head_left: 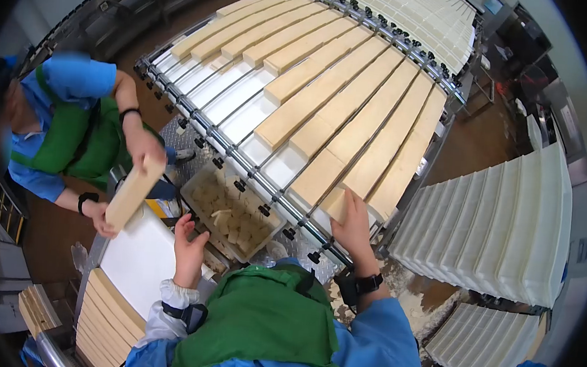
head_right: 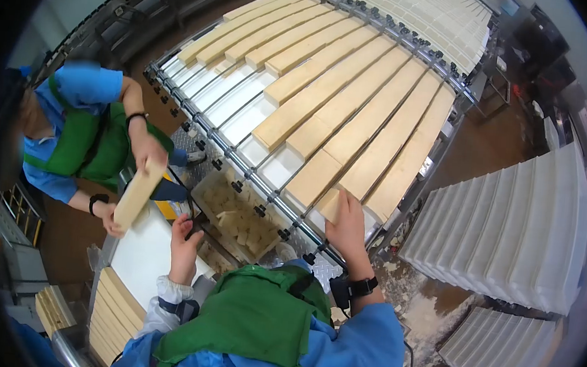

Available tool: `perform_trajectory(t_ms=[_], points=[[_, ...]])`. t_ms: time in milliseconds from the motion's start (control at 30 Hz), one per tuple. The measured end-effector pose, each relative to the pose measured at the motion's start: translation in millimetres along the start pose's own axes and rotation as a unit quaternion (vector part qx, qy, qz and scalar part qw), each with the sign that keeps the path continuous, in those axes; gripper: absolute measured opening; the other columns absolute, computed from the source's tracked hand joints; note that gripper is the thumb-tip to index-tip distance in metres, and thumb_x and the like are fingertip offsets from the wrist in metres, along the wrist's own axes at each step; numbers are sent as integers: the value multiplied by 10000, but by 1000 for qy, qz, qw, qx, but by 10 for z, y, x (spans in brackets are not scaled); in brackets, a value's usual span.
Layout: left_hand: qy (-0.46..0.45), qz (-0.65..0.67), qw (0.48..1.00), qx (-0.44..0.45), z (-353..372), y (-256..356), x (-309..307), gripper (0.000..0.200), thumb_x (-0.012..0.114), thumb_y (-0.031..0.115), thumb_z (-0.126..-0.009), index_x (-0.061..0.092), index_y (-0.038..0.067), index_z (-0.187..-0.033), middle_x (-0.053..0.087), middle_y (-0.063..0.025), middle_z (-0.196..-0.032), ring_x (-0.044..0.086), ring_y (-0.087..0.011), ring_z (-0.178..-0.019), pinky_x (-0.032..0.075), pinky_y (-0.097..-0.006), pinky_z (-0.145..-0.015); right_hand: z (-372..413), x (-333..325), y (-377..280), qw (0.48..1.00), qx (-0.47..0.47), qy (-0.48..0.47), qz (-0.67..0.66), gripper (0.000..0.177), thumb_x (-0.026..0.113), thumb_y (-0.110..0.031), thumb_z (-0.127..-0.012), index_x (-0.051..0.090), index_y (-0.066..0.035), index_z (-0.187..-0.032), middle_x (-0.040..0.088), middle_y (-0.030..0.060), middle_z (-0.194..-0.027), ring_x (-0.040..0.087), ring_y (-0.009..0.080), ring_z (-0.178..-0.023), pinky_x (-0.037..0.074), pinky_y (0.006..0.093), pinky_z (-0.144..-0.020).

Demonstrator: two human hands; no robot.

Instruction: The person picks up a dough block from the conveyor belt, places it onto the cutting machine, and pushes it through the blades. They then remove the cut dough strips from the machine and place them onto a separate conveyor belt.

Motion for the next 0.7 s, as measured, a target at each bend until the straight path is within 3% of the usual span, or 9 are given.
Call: perform_trajectory(t_ms=[167,267,367,400,500,700], points=[[-12,30,999,8,60,-92,-24,523,656,5,-780,458,51,-1261,495,-109,-1166,454,-211,-1125,374,-325,-967,-30,106,-55,997,-30,-13,71,744,666,-36,-643,399,62,-1330,448,263,-1285,421,421,-1204,348,472,-1032],[-11,24,999,30,97,-53,-53,491,658,-1,-768,484,51,-1224,512,-95,-1133,464,-205,-1103,374,-322,-967,-55,-10,-334,990,-61,16,125,820,732,-111,-656,360,60,-1366,404,266,-1356,356,427,-1285,282,500,-1080],[-2,16,999,38,122,-104,-110,475,663,-3,-756,502,51,-1199,520,-85,-1117,472,-201,-1086,380,-322,-961,-53,206,-189,988,-26,-7,151,912,785,-211,-671,308,66,-1398,335,264,-1436,275,413,-1364,213,512,-1120],[-1,29,999,39,133,-110,-109,471,667,-1,-752,507,52,-1191,520,-83,-1117,474,-202,-1084,382,-324,-958,-68,303,-66,980,-19,-31,197,994,808,-306,-668,272,70,-1416,275,256,-1484,216,400,-1403,195,500,-1137],[-1,59,997,39,175,-138,-141,465,668,-7,-744,512,55,-1177,521,-80,-1113,478,-201,-1074,391,-328,-948,-167,241,200,979,37,17,202,988,803,-308,-675,272,69,-1418,283,249,-1481,234,399,-1395,202,500,-1134],[15,84,996,24,285,-157,-293,422,655,-37,-734,534,53,-1128,532,-68,-1074,486,-190,-1044,396,-318,-930,-193,203,79,970,39,5,242,1013,809,-352,-653,285,56,-1418,285,225,-1490,234,349,-1407,173,480,-1145]])
Point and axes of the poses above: each hand's wrist, its own z-axis away from the middle knuckle, its own x-axis out of the palm, y = z × x, the point moved 6 cm from there along -z, towards the middle knuckle
